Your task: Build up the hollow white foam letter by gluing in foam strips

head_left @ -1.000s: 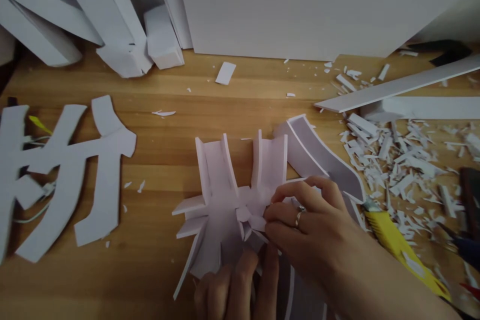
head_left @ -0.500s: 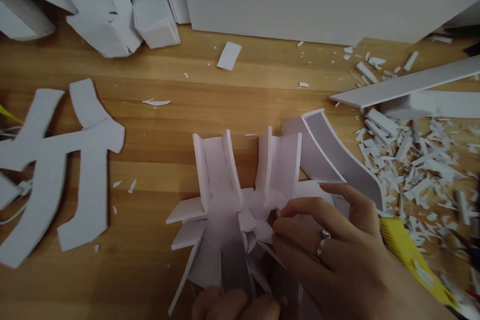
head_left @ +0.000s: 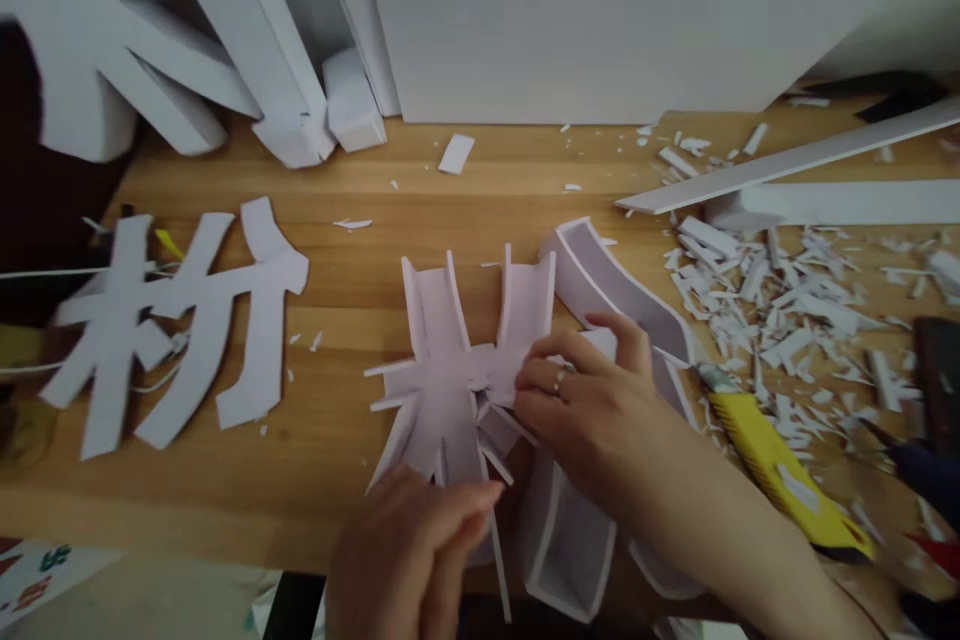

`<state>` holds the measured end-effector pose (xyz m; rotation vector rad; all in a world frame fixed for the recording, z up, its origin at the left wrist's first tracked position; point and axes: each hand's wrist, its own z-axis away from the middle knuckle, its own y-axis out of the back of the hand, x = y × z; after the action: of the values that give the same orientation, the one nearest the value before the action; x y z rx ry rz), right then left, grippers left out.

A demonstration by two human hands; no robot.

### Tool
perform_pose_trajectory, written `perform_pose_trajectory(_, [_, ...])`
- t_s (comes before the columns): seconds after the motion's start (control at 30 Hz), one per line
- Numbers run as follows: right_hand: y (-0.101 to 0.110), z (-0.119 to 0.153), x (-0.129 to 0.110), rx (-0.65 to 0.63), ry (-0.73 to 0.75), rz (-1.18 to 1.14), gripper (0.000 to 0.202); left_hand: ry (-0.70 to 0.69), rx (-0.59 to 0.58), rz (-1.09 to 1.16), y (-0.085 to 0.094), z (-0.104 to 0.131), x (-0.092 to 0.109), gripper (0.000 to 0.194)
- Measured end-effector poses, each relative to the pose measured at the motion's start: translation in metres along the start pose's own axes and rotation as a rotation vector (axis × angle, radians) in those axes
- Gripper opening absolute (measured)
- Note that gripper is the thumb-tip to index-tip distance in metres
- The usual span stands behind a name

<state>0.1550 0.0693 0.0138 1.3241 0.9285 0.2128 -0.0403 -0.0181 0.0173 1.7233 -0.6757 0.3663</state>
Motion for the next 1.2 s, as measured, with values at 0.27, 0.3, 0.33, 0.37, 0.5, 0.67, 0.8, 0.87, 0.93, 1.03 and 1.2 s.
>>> perform_pose_trajectory(0.27, [-0.002, -0.004, -0.002, -0.032, 0.043, 0.199, 0.024, -0.136, -0.149, -0.239, 0.004, -0.057, -0.004, 0.015])
perform_pose_trajectory(0.3, [-0.001, -0.005, -0.004, -0.052, 0.025, 0.212, 0.024, -0.105, -0.259, -0.286, 0.003, -0.064, -0.002, 0.015])
perform_pose_trajectory(0.33, [0.000, -0.005, -0.006, -0.066, 0.009, 0.222, 0.024, -0.075, -0.351, -0.323, 0.001, -0.071, -0.001, 0.014])
perform_pose_trajectory(0.37, [0.001, -0.005, -0.008, -0.072, -0.005, 0.229, 0.023, -0.070, -0.394, -0.347, -0.001, -0.076, 0.001, 0.014])
perform_pose_trajectory(0.5, [0.001, -0.005, -0.013, -0.036, -0.034, 0.239, 0.020, -0.115, -0.483, -0.412, -0.009, -0.087, 0.004, 0.019])
perform_pose_trajectory(0.67, [-0.003, -0.003, -0.013, 0.003, -0.041, 0.257, 0.023, -0.188, -0.584, -0.420, -0.008, -0.094, 0.005, 0.019])
perform_pose_trajectory(0.8, [-0.004, -0.002, -0.013, 0.013, -0.047, 0.268, 0.023, -0.209, -0.637, -0.381, -0.006, -0.096, 0.006, 0.019])
perform_pose_trajectory(0.87, [-0.005, -0.003, -0.013, 0.020, -0.051, 0.272, 0.021, -0.215, -0.648, -0.375, -0.007, -0.096, 0.006, 0.016])
perform_pose_trajectory(0.93, [-0.005, -0.005, -0.014, 0.030, -0.061, 0.274, 0.020, -0.227, -0.654, -0.389, -0.009, -0.095, 0.005, 0.013])
perform_pose_trajectory(1.03, [-0.003, -0.007, -0.014, 0.040, -0.085, 0.267, 0.021, -0.254, -0.672, -0.429, -0.011, -0.098, 0.002, 0.014])
perform_pose_trajectory(1.2, [0.000, -0.010, -0.016, 0.046, -0.119, 0.245, 0.022, -0.284, -0.737, -0.509, -0.011, -0.109, 0.006, 0.023])
